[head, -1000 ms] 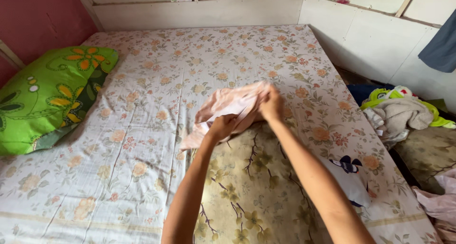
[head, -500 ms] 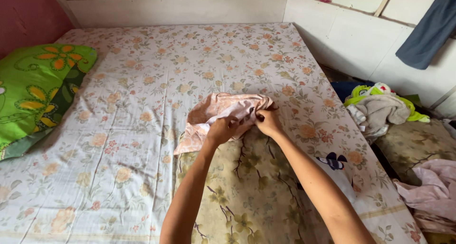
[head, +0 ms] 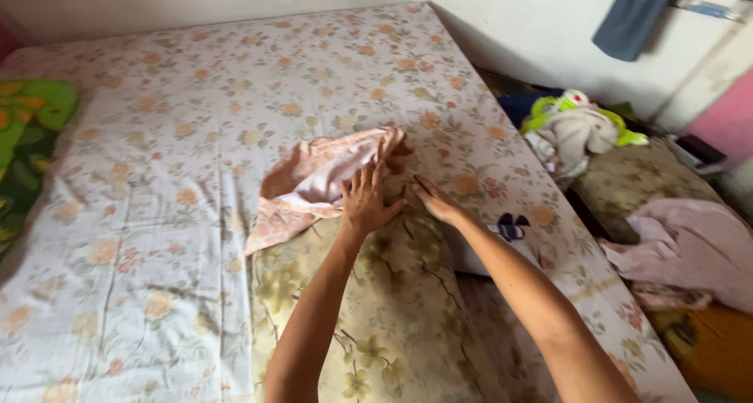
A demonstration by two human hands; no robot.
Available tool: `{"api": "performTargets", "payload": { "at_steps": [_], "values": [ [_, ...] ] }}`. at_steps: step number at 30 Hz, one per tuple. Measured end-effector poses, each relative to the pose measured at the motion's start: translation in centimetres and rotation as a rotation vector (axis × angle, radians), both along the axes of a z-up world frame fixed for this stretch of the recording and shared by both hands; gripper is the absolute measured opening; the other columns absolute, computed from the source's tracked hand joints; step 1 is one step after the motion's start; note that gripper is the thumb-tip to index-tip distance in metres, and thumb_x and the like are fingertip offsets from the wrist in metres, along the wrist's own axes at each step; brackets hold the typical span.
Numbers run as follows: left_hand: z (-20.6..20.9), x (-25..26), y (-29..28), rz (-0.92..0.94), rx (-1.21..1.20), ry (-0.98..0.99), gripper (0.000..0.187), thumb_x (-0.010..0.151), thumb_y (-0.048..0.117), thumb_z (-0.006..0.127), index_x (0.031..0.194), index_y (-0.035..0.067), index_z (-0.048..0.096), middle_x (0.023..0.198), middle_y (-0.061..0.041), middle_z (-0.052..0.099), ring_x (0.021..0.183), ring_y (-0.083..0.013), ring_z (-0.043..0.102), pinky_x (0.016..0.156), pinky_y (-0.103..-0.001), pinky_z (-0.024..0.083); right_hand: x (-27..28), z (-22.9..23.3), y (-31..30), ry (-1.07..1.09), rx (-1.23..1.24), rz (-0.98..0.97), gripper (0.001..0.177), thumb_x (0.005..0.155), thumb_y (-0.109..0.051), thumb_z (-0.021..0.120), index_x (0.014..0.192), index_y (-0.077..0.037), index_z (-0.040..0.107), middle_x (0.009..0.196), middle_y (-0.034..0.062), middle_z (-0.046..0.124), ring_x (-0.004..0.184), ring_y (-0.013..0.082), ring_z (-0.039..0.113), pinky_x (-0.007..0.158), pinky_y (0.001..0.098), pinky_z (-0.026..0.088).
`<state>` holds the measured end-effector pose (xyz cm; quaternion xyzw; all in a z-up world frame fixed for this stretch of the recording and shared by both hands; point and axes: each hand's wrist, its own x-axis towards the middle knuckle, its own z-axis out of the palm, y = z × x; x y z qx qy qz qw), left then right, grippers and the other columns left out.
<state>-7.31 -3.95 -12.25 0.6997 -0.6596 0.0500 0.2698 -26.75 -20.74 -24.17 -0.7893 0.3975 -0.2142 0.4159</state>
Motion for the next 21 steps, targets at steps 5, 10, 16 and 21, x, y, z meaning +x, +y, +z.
{"api": "performTargets", "payload": {
  "at_steps": [5, 10, 16, 21],
  "values": [
    [-0.3, -5.8, -0.7, -0.162, -0.045, -0.488, 0.106, 0.079, 0.074, 0.067, 0.155, 0.010, 0.032, 0.167, -0.016, 0.026, 0.157, -0.0370, 0.015, 0.123, -0.062, 0.015, -6.9, -2.6, -0.6, 0.226, 0.139, 0.019, 0.064, 0.103, -0.033, 0.039, 0.163, -0.017, 0.022, 0.166, 0.0137, 0.027, 0.149, 0.0347, 0.031, 0.117, 0.0482, 0.032],
    [-3.6, -15.0, -3.6, -0.348, 0.647, -0.715, 0.125, 0.078, 0.079, 0.068, 0.165, 0.010, 0.009, 0.173, -0.011, 0.010, 0.159, -0.0305, 0.004, 0.124, -0.056, -0.002, -11.6, -2.6, 1.2, 0.436, -0.124, 0.092, 0.073, 0.090, -0.026, 0.059, 0.158, -0.009, 0.036, 0.156, 0.0200, 0.049, 0.143, 0.0366, 0.051, 0.117, 0.0451, 0.043],
    [-10.0, -18.9, -6.4, -0.281, 0.594, -0.708, 0.121, 0.076, 0.064, 0.076, 0.163, 0.007, 0.014, 0.160, -0.013, 0.028, 0.149, -0.0316, 0.022, 0.122, -0.055, 0.011, -13.9, 1.3, 5.0, 0.867, -0.077, 0.276, 0.116, 0.068, -0.032, 0.092, 0.157, -0.009, 0.021, 0.159, 0.0191, 0.027, 0.147, 0.0376, 0.026, 0.117, 0.0475, 0.030],
    [-9.5, -19.5, -6.3, -0.340, 0.565, -0.575, 0.118, 0.074, 0.049, 0.084, 0.161, 0.004, 0.018, 0.147, -0.015, 0.045, 0.139, -0.0326, 0.040, 0.119, -0.055, 0.024, -15.0, 2.2, 9.3, 0.897, -0.415, 0.027, 0.088, 0.064, -0.036, 0.086, 0.139, -0.002, 0.053, 0.142, 0.0175, 0.053, 0.138, 0.0348, 0.046, 0.109, 0.0495, 0.042]
  ]
}}
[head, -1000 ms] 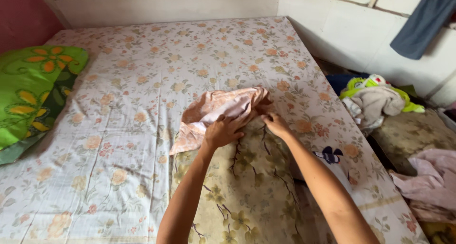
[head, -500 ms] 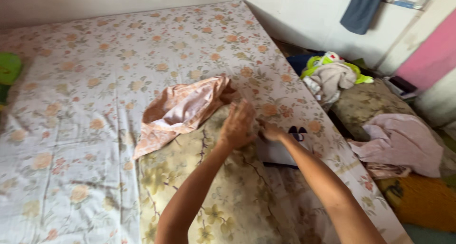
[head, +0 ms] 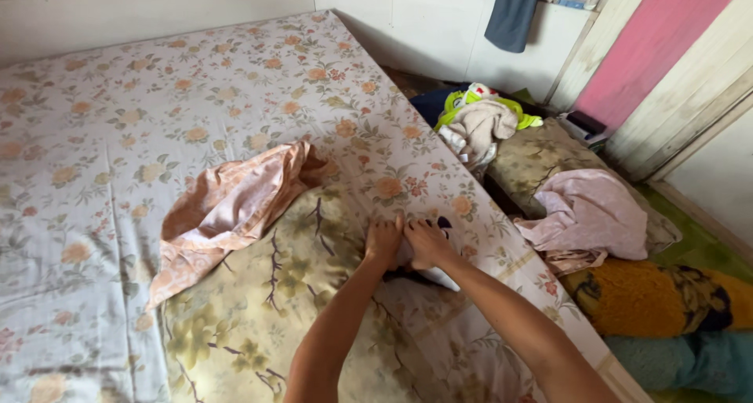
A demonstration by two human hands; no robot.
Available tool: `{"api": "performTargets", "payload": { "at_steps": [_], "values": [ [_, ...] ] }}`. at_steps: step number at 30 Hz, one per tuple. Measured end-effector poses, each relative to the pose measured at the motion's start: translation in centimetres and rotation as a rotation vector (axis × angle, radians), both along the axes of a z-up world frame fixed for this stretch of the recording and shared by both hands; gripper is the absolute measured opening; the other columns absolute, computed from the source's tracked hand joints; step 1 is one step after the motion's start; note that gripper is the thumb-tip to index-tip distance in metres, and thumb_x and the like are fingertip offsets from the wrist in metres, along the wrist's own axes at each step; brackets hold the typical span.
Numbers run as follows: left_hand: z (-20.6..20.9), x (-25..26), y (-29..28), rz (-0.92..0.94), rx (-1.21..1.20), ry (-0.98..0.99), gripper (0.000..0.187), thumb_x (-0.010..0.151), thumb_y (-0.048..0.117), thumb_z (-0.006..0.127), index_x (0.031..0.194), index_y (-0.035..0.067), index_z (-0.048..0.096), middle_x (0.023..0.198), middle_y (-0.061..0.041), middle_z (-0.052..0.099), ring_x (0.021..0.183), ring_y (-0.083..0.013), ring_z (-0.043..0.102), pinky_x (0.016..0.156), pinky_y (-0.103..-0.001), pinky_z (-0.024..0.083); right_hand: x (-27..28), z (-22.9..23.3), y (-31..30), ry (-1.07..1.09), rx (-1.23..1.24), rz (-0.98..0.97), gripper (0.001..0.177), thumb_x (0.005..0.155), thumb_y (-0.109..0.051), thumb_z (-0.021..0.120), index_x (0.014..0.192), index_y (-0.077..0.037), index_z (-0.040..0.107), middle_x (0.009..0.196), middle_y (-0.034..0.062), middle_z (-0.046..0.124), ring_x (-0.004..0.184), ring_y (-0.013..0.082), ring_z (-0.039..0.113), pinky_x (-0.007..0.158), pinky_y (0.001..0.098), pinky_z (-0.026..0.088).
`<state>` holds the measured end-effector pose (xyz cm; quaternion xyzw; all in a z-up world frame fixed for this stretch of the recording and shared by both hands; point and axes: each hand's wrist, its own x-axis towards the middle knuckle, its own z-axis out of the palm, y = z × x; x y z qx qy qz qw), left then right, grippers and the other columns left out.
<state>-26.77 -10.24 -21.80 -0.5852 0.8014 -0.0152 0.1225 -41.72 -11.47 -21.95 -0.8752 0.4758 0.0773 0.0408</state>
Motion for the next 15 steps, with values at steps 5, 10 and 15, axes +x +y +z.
{"api": "performTargets", "payload": {
  "at_steps": [5, 10, 15],
  "values": [
    [4.1, -0.2, 1.2, 0.030, -0.154, 0.234, 0.113, 0.071, 0.039, 0.088, 0.157, 0.002, 0.024, 0.141, -0.015, 0.054, 0.134, -0.0312, 0.050, 0.117, -0.053, 0.033, -0.3, 7.5, -0.7, -0.083, -0.077, -0.017, 0.078, 0.061, -0.046, 0.089, 0.125, -0.012, 0.060, 0.128, 0.0172, 0.061, 0.122, 0.0360, 0.059, 0.105, 0.0489, 0.049],
    [6.1, -2.7, -1.4, -0.071, -0.522, 0.337, 0.089, 0.085, 0.020, 0.070, 0.160, 0.007, 0.024, 0.161, -0.012, 0.037, 0.151, -0.0311, 0.032, 0.121, -0.051, 0.030, -3.1, 14.6, -3.1, 0.061, -0.090, -0.307, 0.077, 0.069, -0.039, 0.083, 0.137, -0.021, 0.054, 0.129, 0.0111, 0.065, 0.119, 0.0337, 0.063, 0.092, 0.0613, 0.053],
    [1.1, -4.8, -3.0, -0.090, -0.315, 0.282, 0.085, 0.088, 0.015, 0.058, 0.162, 0.019, 0.017, 0.170, -0.006, 0.021, 0.155, -0.0324, 0.020, 0.121, -0.055, 0.022, -10.5, 7.7, -4.1, 0.048, -0.067, -0.381, 0.114, 0.060, -0.061, 0.089, 0.151, -0.013, 0.040, 0.144, 0.0207, 0.054, 0.131, 0.0384, 0.055, 0.104, 0.0515, 0.051]
  ]
}}
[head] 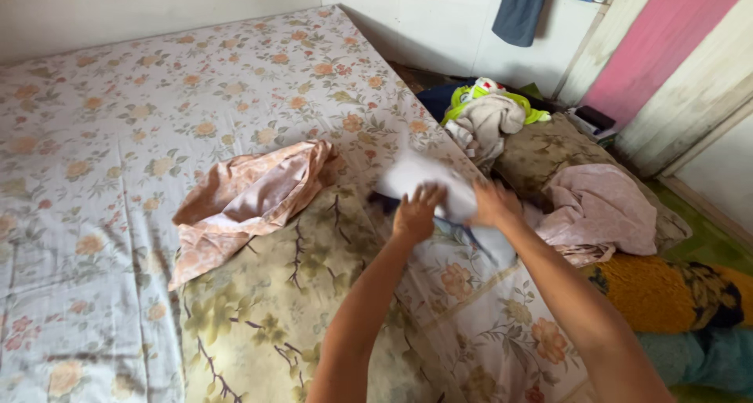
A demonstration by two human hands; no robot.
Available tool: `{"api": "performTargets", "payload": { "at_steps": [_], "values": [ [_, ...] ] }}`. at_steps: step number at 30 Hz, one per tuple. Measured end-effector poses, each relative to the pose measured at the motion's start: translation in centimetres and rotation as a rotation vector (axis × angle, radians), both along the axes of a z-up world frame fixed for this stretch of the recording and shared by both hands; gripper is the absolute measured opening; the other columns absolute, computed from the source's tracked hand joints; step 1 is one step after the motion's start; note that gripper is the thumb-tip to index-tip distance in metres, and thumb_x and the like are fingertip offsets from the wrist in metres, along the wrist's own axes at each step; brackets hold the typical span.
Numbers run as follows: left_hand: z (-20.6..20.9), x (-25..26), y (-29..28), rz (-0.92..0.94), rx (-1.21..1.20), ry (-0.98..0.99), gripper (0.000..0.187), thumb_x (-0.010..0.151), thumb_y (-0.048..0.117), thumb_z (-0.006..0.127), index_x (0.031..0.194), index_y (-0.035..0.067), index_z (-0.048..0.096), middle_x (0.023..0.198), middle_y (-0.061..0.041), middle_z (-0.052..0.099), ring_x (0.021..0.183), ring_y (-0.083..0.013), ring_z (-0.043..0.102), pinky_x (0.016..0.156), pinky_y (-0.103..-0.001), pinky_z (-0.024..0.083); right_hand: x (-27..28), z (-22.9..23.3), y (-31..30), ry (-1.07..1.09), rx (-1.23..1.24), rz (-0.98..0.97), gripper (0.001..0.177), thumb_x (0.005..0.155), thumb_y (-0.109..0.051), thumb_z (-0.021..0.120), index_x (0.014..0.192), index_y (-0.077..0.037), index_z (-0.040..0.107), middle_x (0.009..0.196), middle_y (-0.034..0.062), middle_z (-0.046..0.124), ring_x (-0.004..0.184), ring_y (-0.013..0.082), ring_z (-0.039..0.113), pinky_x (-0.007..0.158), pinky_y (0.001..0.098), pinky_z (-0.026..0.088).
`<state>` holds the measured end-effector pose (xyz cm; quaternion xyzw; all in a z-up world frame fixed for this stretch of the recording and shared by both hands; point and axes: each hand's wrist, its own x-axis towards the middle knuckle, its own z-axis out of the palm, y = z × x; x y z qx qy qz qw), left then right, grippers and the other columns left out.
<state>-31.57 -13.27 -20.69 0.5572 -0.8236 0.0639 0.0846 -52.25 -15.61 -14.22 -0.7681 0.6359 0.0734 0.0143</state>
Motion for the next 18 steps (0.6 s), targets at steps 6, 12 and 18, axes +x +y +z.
{"api": "performTargets", "payload": {
  "at_steps": [6, 12, 18],
  "values": [
    [-1.9, 5.4, -0.3, -0.018, 0.003, -0.006, 0.074, 0.090, 0.027, 0.059, 0.157, 0.015, 0.028, 0.165, -0.008, 0.028, 0.154, -0.0308, 0.021, 0.123, -0.058, 0.018, -0.8, -4.1, -0.6, 0.209, 0.351, -0.153, 0.140, 0.068, -0.078, 0.083, 0.165, -0.018, 0.002, 0.168, 0.0181, 0.008, 0.154, 0.0380, 0.012, 0.118, 0.0663, 0.021],
    [5.3, 20.6, 1.6, 0.109, -0.399, 0.160, 0.091, 0.070, 0.019, 0.068, 0.154, 0.007, 0.037, 0.162, -0.015, 0.040, 0.148, -0.0353, 0.037, 0.121, -0.058, 0.024, 13.2, -2.9, -2.9, -0.389, -0.144, 0.573, 0.099, 0.088, -0.071, 0.067, 0.157, -0.007, 0.035, 0.157, 0.0237, 0.045, 0.143, 0.0450, 0.043, 0.119, 0.0501, 0.035],
    [4.2, 30.5, 9.5, 0.513, 0.124, 0.251, 0.081, 0.076, 0.016, 0.068, 0.152, 0.017, 0.039, 0.131, -0.013, 0.055, 0.121, -0.0351, 0.053, 0.104, -0.052, 0.038, 31.9, -5.1, -0.8, -0.979, 0.147, 0.449, 0.072, 0.089, -0.048, 0.070, 0.147, -0.013, 0.049, 0.137, 0.0176, 0.060, 0.114, 0.0305, 0.067, 0.093, 0.0433, 0.055]
  ]
}}
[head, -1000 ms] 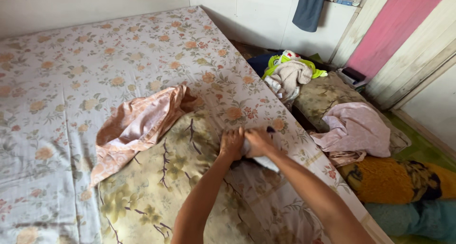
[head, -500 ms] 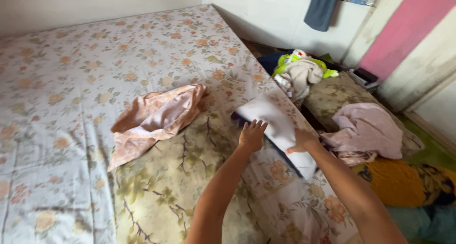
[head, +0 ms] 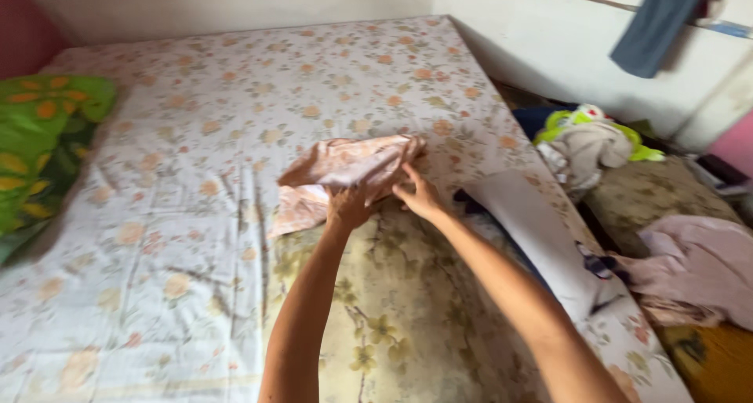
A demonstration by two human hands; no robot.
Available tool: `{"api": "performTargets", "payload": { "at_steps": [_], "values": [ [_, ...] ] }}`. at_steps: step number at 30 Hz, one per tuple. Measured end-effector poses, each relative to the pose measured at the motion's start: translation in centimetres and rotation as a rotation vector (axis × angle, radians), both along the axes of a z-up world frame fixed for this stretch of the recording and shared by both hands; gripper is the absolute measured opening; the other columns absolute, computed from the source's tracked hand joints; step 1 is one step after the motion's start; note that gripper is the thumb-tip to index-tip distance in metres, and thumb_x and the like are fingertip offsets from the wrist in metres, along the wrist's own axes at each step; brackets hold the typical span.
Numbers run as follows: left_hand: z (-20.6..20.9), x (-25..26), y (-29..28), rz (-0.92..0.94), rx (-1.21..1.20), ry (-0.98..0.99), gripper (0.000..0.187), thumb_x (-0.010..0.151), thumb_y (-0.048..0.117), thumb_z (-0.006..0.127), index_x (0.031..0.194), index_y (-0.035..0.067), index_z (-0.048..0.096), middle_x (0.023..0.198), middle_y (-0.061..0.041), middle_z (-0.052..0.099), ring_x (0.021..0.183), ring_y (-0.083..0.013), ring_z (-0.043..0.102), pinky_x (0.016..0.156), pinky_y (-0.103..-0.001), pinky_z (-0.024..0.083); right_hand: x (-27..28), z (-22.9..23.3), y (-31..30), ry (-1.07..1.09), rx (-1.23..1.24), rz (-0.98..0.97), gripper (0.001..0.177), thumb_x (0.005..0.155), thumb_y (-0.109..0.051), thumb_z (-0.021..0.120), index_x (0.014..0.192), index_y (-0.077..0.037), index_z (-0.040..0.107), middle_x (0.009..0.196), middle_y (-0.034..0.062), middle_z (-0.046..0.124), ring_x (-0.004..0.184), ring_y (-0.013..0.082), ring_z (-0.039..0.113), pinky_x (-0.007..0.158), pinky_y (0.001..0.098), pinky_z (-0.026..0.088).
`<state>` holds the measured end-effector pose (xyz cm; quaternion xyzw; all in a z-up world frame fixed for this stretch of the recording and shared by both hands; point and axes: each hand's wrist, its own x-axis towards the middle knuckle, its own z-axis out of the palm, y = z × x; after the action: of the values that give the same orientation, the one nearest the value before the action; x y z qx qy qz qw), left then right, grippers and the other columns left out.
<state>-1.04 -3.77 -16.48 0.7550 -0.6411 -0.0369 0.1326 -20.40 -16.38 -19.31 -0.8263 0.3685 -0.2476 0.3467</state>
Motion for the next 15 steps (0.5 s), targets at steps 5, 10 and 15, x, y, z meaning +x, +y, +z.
{"api": "performTargets", "payload": {
  "at_steps": [5, 10, 15],
  "values": [
    [1.0, 1.4, 3.3, -0.235, -0.203, 0.030, 0.051, 0.089, 0.015, 0.062, 0.141, 0.020, 0.059, 0.100, -0.015, 0.067, 0.090, -0.0357, 0.064, 0.081, -0.050, 0.050, 7.0, -2.6, -3.0, -0.521, 0.778, -0.268, 0.038, 0.093, -0.033, 0.074, 0.122, -0.013, 0.059, 0.107, 0.0089, 0.066, 0.084, 0.0215, 0.068, 0.066, 0.0369, 0.060],
    [3.9, 1.9, 3.9, -0.466, -0.437, 0.279, 0.038, 0.088, 0.018, 0.067, 0.126, 0.011, 0.067, 0.094, -0.019, 0.071, 0.081, -0.0398, 0.069, 0.070, -0.051, 0.055, 6.8, -3.5, -5.1, -0.475, 0.686, -0.446, 0.015, 0.092, -0.021, 0.070, 0.104, -0.011, 0.067, 0.083, 0.0046, 0.067, 0.066, 0.0181, 0.064, 0.048, 0.0345, 0.051],
    [1.4, 2.1, -0.3, -0.200, -0.549, 0.433, 0.026, 0.094, 0.017, 0.060, 0.117, 0.010, 0.069, 0.123, -0.019, 0.069, 0.098, -0.0406, 0.069, 0.083, -0.048, 0.056, 2.4, -2.1, -6.5, -0.361, 0.404, -0.319, 0.024, 0.096, -0.025, 0.067, 0.111, -0.007, 0.071, 0.090, 0.0115, 0.072, 0.065, 0.0226, 0.061, 0.051, 0.0360, 0.049]
  ]
}}
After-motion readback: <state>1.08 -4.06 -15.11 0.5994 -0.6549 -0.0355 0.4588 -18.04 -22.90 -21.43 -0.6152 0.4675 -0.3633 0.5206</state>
